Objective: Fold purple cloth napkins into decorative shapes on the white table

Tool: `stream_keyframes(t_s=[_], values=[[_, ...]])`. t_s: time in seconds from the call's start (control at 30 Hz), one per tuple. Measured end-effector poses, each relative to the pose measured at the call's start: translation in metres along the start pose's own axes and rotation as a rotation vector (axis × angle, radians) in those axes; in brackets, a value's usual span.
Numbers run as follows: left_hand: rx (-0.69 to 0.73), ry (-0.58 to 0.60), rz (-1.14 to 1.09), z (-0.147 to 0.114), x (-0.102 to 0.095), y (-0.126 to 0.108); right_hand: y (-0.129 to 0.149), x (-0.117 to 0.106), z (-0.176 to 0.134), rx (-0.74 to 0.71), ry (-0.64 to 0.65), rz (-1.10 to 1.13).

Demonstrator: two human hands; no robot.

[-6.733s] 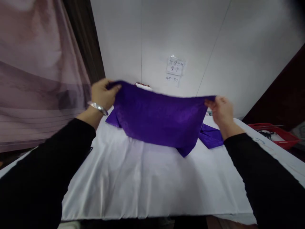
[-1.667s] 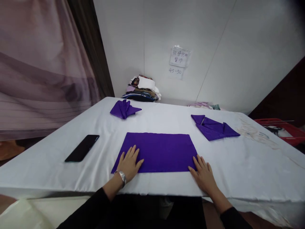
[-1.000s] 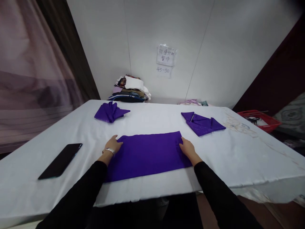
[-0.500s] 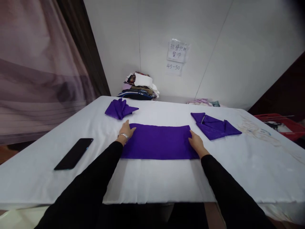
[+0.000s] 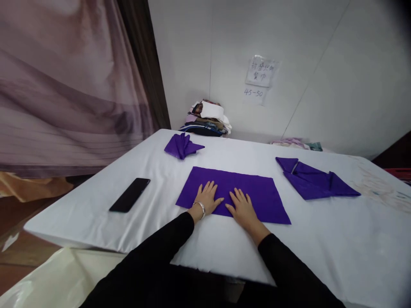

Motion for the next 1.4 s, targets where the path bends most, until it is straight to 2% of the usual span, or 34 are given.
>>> stream_keyframes(t_s=[0.1, 0.27, 0.4, 0.5, 0.57, 0.63, 0.7, 0.8, 0.93, 1.0, 1.07, 1.13, 1.2, 1.3, 1.4], values=[[-0.121, -0.034, 0.033, -0.010, -0.016, 0.031, -0.027, 0.004, -0.014, 0.071, 0.023, -0.074], [-0.304, -0.061, 0.087, -0.030, -0.043, 0.079, -0.102, 0.010, -0.050, 0.270, 0.084, -0.208], [-0.339, -0.049, 0.112, -0.038, -0.050, 0.095, -0.140, 0.012, -0.076, 0.366, 0.131, -0.282], [-0.374, -0.041, 0.122, -0.038, -0.052, 0.094, -0.143, 0.007, -0.082, 0.405, 0.170, -0.312], [-0.380, -0.059, 0.134, -0.036, -0.053, 0.086, -0.130, 0.000, -0.077, 0.396, 0.149, -0.309], [-0.328, -0.078, 0.141, -0.030, -0.052, 0.071, -0.104, -0.010, -0.064, 0.346, 0.101, -0.260], [-0.224, -0.079, 0.131, -0.021, -0.048, 0.052, -0.070, -0.018, -0.042, 0.274, 0.094, -0.157], [-0.113, -0.057, 0.112, -0.008, -0.037, 0.031, -0.009, -0.026, 0.000, 0.093, 0.084, -0.013], [-0.151, 0.006, 0.121, -0.001, -0.023, 0.032, 0.054, -0.025, 0.050, -0.079, 0.058, 0.091], [-0.167, 0.017, 0.126, -0.001, -0.021, 0.037, 0.068, -0.019, 0.068, -0.115, 0.080, 0.117], [-0.171, 0.011, 0.118, -0.001, -0.020, 0.039, 0.067, -0.011, 0.080, -0.120, 0.111, 0.125], [-0.172, -0.001, 0.106, -0.001, -0.021, 0.038, 0.052, -0.006, 0.087, -0.112, 0.119, 0.105], [-0.176, -0.012, 0.099, -0.001, -0.022, 0.037, 0.022, -0.004, 0.090, -0.072, 0.115, 0.059], [-0.183, -0.008, 0.095, 0.000, -0.022, 0.036, -0.044, -0.002, 0.084, 0.091, 0.158, -0.015], [-0.182, 0.000, 0.096, 0.001, -0.021, 0.037, -0.110, -0.002, 0.064, 0.288, 0.185, -0.076]])
Point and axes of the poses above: each hand's wrist, its own z-axis towards the middle knuckle, its own x-axis out of the palm, y = z × x, the point moved 4 cm from there along z, towards the middle knuckle, and after that the axes turned 13 degrees about -z, right-handed, at the moved point
